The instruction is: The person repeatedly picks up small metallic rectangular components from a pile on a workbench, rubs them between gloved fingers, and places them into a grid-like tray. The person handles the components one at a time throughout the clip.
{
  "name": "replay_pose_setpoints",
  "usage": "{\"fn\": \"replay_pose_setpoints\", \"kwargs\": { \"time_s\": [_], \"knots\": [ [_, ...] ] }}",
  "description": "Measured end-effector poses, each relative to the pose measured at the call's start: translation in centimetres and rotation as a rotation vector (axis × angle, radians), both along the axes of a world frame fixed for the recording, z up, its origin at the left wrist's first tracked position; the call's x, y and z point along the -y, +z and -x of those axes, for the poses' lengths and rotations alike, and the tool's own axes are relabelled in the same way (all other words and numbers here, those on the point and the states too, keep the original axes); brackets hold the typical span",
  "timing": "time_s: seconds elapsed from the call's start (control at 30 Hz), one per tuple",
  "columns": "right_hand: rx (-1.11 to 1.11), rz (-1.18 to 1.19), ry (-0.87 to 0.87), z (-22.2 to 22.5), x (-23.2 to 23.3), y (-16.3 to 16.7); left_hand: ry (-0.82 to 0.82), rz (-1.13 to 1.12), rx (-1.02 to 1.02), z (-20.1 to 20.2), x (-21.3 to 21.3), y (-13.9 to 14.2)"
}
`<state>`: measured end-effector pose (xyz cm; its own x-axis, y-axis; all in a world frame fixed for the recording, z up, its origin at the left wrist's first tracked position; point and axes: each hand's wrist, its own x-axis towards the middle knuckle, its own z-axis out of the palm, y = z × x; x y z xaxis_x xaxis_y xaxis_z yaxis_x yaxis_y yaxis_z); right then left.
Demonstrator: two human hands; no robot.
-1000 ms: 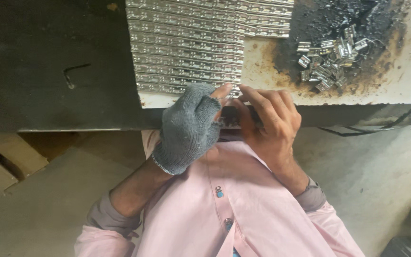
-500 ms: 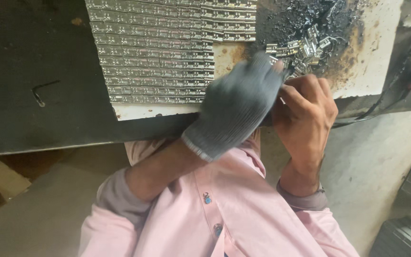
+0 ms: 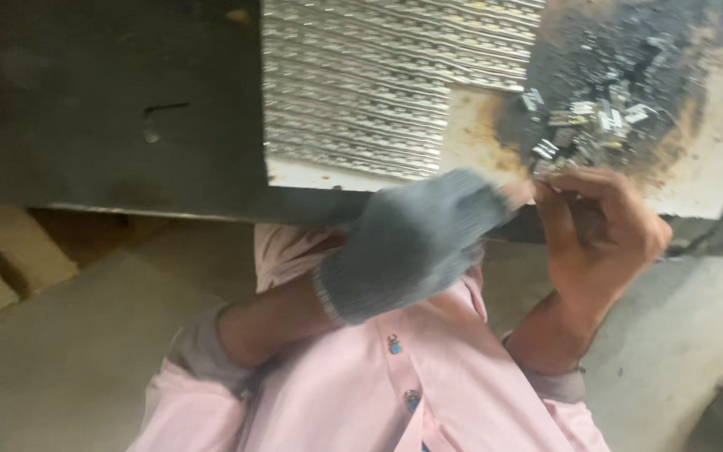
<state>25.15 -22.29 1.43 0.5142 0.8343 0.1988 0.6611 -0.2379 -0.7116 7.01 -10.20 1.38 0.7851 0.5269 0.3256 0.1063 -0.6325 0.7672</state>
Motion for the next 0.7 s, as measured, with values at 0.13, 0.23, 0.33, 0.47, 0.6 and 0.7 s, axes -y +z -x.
{"fn": "replay_pose_setpoints", "kwargs": {
  "time_s": [0.13, 0.23, 0.33, 0.47, 0.6, 0.7],
  "knots": [
    [0.002, 0.000, 0.115, 4.3, -1.3, -0.3, 0.290, 0.061, -0.050, 7.9, -1.1, -1.5],
    [0.093, -0.104, 0.337, 8.2, -3.6, -1.6, 0.574, -0.045, -0.098, 10.9, -2.1, -3.0],
    [0.256, -0.179, 0.465, 11.0, -6.2, -2.7, 0.733, -0.050, -0.093, 11.9, -2.4, -4.2],
    [0.338, -0.211, 0.508, 12.7, -9.3, -3.1, 0.798, -0.065, -0.034, 11.9, -2.4, -5.5],
    [0.347, -0.101, 0.522, 13.3, -9.5, -2.1, 0.714, 0.018, 0.042, 12.9, -2.8, -5.5],
    [0.290, -0.050, 0.515, 13.8, -9.3, -1.9, 0.634, 0.129, 0.091, 13.7, -3.0, -5.1]
  ]
}}
